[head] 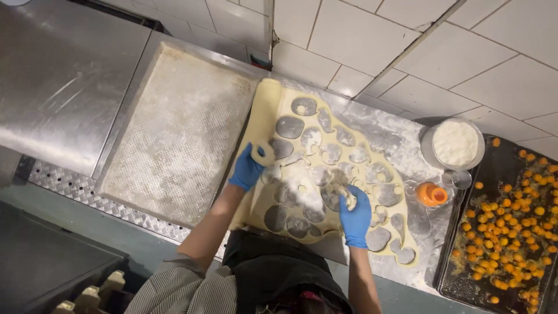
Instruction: The recorder is seen separating cut donut dough from the sheet, placing them onto a tray, moving the tray to a rack, and then gathering the leftover dough scraps to rework them.
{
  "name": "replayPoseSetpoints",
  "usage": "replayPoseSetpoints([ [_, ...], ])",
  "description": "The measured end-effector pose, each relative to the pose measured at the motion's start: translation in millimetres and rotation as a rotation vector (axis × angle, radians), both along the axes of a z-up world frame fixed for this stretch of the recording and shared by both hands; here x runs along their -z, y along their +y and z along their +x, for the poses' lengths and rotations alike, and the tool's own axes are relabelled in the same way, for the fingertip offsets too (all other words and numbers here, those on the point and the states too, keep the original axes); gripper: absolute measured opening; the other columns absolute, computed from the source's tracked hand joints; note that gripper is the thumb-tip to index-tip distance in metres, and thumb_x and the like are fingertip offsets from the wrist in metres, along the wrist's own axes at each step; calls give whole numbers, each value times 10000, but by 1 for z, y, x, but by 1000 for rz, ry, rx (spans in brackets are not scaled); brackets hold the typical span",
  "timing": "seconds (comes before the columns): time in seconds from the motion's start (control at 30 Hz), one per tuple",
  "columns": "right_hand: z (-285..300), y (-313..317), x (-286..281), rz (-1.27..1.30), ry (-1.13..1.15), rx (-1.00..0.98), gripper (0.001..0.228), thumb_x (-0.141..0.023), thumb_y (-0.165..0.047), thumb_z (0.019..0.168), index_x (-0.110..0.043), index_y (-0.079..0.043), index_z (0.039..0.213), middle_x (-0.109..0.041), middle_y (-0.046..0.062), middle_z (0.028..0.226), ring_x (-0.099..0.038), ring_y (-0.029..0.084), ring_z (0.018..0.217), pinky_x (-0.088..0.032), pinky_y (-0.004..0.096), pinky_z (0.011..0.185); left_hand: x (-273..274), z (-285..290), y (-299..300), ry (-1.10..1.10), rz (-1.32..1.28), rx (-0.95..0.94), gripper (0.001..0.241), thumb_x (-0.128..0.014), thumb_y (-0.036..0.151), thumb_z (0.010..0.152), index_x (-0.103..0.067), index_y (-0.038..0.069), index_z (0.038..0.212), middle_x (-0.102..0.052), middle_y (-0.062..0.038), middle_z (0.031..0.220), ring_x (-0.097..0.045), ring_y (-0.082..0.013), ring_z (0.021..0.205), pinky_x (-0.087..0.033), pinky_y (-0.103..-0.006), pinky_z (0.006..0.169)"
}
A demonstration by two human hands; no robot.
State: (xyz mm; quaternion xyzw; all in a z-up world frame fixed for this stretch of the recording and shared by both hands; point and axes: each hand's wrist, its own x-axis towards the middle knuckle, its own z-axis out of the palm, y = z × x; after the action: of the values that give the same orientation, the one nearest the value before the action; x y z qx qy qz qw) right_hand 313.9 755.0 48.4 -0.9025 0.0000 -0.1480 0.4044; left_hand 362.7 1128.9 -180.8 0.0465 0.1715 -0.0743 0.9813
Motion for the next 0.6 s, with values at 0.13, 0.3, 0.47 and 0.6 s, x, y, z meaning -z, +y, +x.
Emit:
replayPoseSetpoints([
  [0.13,-27,-32,35,-52,218,167,508,-762,-218,891,-626,-13,1336,-682,203,1208,-672,321,1097,-525,417,912,-75,126,76,-37,341,-58,448,-509,369,1027,-560,60,1348,-671,-126,1254,-666,-310,1142,-551,-515,1010],
  [0.3,-47,-14,26,-186,274,239,508,-756,-216,884,-616,-52,1344,-685,180,1197,-680,314,1058,-536,421,894,2,247,136,-79,799,-74,333,-600,234,1023,-650,66,1306,-671,-95,1256,-651,-254,1144,-544,-414,994],
  [0.47,-57,2,17,-192,268,223,463,-740,-190,899,-621,-70,1330,-674,179,1231,-667,313,1074,-529,419,913,34,292,137,-11,1082,-24,318,-645,214,978,-703,31,1231,-706,-83,1191,-646,-215,1098,-528,-353,965],
  [0.6,-51,8,26,-146,311,257,452,-736,-159,883,-630,-70,1313,-676,178,1222,-669,315,1083,-524,417,927,16,286,134,108,1280,89,315,-649,254,980,-674,60,1227,-705,-72,1151,-657,-235,1032,-540,-378,908],
])
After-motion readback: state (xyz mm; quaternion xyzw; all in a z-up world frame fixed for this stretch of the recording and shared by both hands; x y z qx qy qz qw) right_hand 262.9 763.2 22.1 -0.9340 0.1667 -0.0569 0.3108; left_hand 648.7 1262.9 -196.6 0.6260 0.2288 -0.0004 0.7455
